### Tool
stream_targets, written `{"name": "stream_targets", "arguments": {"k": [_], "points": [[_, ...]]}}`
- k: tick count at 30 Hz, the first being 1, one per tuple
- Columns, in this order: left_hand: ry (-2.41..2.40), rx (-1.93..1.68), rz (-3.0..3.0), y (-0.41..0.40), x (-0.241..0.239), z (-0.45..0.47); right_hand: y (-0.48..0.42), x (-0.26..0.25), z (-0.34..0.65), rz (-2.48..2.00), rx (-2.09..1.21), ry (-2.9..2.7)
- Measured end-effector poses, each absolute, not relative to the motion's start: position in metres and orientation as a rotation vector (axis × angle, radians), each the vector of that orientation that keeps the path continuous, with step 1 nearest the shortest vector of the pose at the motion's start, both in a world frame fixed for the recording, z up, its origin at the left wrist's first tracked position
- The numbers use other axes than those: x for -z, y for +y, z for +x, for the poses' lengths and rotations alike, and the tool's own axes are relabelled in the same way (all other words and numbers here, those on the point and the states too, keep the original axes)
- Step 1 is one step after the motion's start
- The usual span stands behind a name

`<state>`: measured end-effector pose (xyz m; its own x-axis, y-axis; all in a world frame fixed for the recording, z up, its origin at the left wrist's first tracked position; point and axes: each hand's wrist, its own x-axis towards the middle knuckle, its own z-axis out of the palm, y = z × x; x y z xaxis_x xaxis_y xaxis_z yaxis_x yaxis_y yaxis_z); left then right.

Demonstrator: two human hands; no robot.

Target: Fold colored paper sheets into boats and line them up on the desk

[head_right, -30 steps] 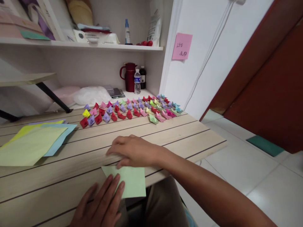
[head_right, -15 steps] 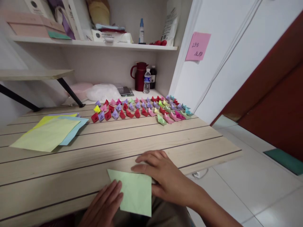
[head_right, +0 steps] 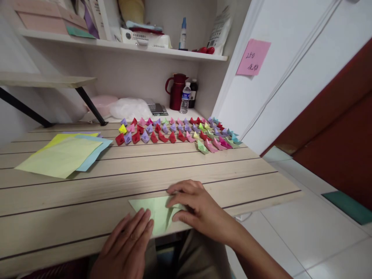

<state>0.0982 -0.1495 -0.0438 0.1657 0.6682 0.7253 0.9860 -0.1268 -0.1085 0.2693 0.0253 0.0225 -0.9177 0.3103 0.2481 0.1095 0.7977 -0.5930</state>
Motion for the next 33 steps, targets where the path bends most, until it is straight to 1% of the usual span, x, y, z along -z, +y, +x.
{"name": "stream_targets", "arguments": {"k": [2, 5, 10, 15, 25, 33], "points": [[-1.485, 0.61, -1.908, -0.154, 0.043, 0.091, 0.027, -0.024, 0.268, -0.336, -0.897, -2.625], [-1.467, 0.605, -1.907, -0.155, 0.041, 0.086, 0.029, -0.024, 0.264, -0.374, -0.931, -2.612], [-1.498, 0.619, -1.934, -0.152, 0.035, 0.088, 0.031, -0.019, 0.25, -0.309, -0.894, -2.611], [-1.529, 0.622, -1.958, -0.152, 0.032, 0.087, 0.032, -0.015, 0.239, -0.371, -0.834, -2.607], [-1.557, 0.675, -1.927, -0.153, 0.041, 0.092, 0.027, -0.017, 0.236, -0.454, -0.765, -2.627], [-1.721, 0.616, -1.85, -0.155, 0.049, 0.102, 0.025, -0.018, 0.236, -0.46, -0.696, -2.638]]}}
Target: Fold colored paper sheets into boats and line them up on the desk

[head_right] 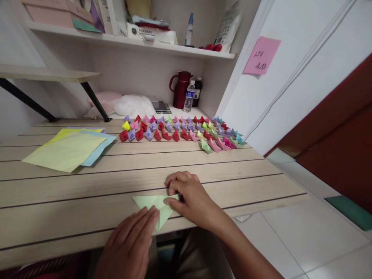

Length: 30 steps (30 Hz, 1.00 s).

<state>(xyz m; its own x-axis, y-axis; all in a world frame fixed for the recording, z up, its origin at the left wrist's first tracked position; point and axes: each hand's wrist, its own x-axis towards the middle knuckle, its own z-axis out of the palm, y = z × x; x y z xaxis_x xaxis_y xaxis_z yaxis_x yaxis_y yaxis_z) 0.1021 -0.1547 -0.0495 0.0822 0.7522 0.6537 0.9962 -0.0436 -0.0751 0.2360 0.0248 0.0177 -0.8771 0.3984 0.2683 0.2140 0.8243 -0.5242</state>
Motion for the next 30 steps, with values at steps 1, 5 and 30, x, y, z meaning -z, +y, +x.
{"name": "stream_targets", "arguments": {"k": [1, 5, 30], "points": [[-1.756, 0.644, -1.82, -0.154, 0.05, 0.106, 0.025, -0.018, 0.236, -0.466, -0.686, -2.64], [-1.893, 0.773, -1.689, -0.151, 0.05, 0.123, 0.022, -0.017, 0.236, -0.484, -0.656, -2.65], [-1.814, 0.668, -1.649, -0.145, 0.066, 0.13, -0.026, 0.014, 0.287, -0.457, -0.031, -2.763]]}}
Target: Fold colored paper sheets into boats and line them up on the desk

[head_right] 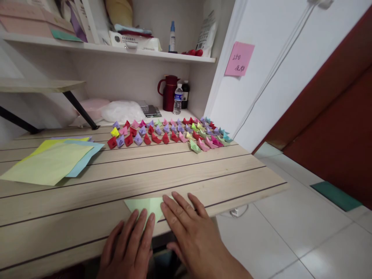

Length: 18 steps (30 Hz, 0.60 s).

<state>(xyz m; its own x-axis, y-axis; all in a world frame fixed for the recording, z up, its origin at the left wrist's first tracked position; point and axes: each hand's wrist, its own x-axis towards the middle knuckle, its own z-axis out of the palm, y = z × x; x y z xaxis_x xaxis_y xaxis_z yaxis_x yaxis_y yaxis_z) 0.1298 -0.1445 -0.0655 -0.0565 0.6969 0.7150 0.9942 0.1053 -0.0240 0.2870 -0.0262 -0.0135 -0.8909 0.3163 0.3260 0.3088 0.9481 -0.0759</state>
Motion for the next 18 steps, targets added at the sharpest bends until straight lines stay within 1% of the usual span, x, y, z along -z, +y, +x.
{"name": "stream_targets", "arguments": {"k": [5, 9, 12, 15, 18], "points": [[-1.785, 0.616, -1.675, -0.145, 0.064, 0.126, -0.018, 0.014, 0.284, -0.559, -0.035, -2.642], [-1.73, 0.728, -1.683, -0.149, 0.06, 0.119, -0.027, 0.021, 0.285, -0.472, -0.123, -2.487], [-1.67, 0.861, -1.724, -0.15, 0.056, 0.113, -0.035, 0.022, 0.285, -0.409, -0.276, -2.429], [-1.63, 0.93, -1.777, -0.152, 0.052, 0.109, -0.038, 0.014, 0.287, -0.373, -0.469, -2.394], [-1.59, 0.956, -1.832, -0.155, 0.043, 0.109, -0.032, -0.003, 0.292, -0.263, -0.86, -2.345]]}}
